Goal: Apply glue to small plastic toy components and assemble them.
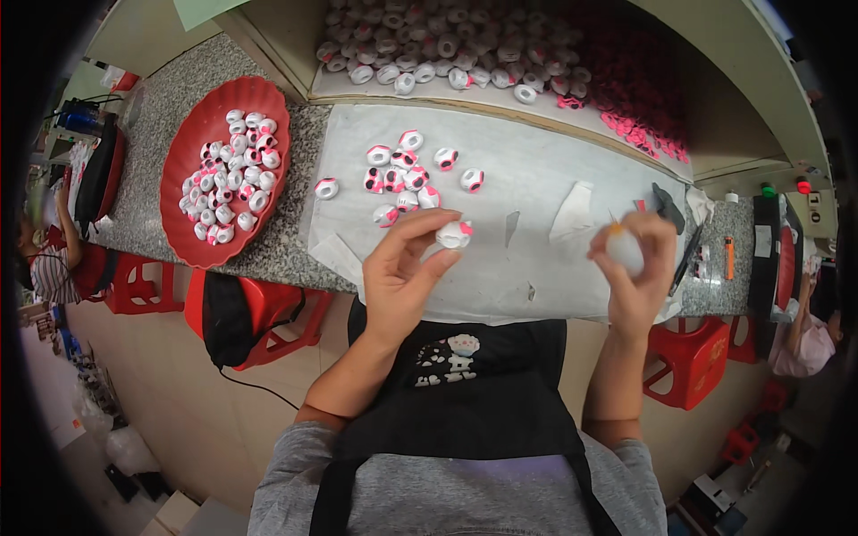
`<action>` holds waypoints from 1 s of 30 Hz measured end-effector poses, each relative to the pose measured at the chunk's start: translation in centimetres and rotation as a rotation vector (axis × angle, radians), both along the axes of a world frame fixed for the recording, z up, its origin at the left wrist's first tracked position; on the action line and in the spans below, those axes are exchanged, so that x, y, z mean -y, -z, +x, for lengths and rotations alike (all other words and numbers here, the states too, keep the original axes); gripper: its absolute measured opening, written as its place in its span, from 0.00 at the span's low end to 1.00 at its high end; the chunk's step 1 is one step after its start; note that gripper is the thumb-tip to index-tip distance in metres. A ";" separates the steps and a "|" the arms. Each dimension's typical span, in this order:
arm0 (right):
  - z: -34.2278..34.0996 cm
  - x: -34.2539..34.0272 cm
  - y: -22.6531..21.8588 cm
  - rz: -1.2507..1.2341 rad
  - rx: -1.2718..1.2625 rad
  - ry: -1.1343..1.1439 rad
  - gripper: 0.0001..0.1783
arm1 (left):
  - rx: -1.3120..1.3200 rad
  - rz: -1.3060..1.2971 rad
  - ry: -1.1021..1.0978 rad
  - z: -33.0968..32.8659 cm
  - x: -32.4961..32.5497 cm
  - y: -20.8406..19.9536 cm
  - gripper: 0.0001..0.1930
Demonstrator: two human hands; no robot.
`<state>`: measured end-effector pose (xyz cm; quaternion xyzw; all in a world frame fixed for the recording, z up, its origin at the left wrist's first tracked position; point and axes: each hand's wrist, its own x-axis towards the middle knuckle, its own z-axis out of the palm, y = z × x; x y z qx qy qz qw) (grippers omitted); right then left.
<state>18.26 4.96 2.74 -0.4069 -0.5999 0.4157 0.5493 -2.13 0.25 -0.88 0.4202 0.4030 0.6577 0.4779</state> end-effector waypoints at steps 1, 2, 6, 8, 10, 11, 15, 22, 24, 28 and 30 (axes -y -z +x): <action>0.4 -1.5 -0.2 -0.115 0.104 -0.036 0.17 | 0.000 0.006 -0.002 -0.1 0.0 0.1 0.16; 0.7 -3.5 0.5 -0.083 0.142 -0.109 0.16 | 0.017 -0.003 -0.017 -0.3 -0.1 0.2 0.16; 1.1 -10.9 2.9 0.117 0.618 0.026 0.14 | -0.005 0.002 -0.018 0.3 -0.3 0.0 0.16; -0.1 -13.1 2.8 0.278 0.750 0.040 0.13 | -0.003 -0.022 0.000 0.4 -0.1 -0.4 0.15; -1.1 -13.9 2.7 0.339 0.971 0.074 0.12 | -0.011 -0.012 -0.011 0.2 -0.2 -0.4 0.16; -1.2 -14.2 2.8 0.344 0.967 0.073 0.12 | -0.013 -0.007 -0.013 0.1 -0.3 -0.5 0.16; -1.4 -13.1 1.9 0.183 0.769 0.034 0.06 | 0.077 -0.042 0.018 -0.6 -0.4 -0.4 0.16; -3.1 -2.3 -0.4 -0.358 -0.055 -0.241 0.04 | 0.198 -0.068 0.097 0.7 -1.0 -0.6 0.17; -3.6 -0.3 -0.4 -0.395 -0.166 -0.270 0.04 | 0.142 -0.036 0.113 0.9 -0.8 -0.3 0.17; -4.7 1.6 0.0 -0.464 -0.313 -0.303 0.05 | 0.014 0.045 0.086 1.4 -0.2 -0.1 0.16; -5.0 2.1 0.2 -0.468 -0.312 -0.317 0.05 | -0.050 0.089 0.037 1.5 0.0 -0.1 0.15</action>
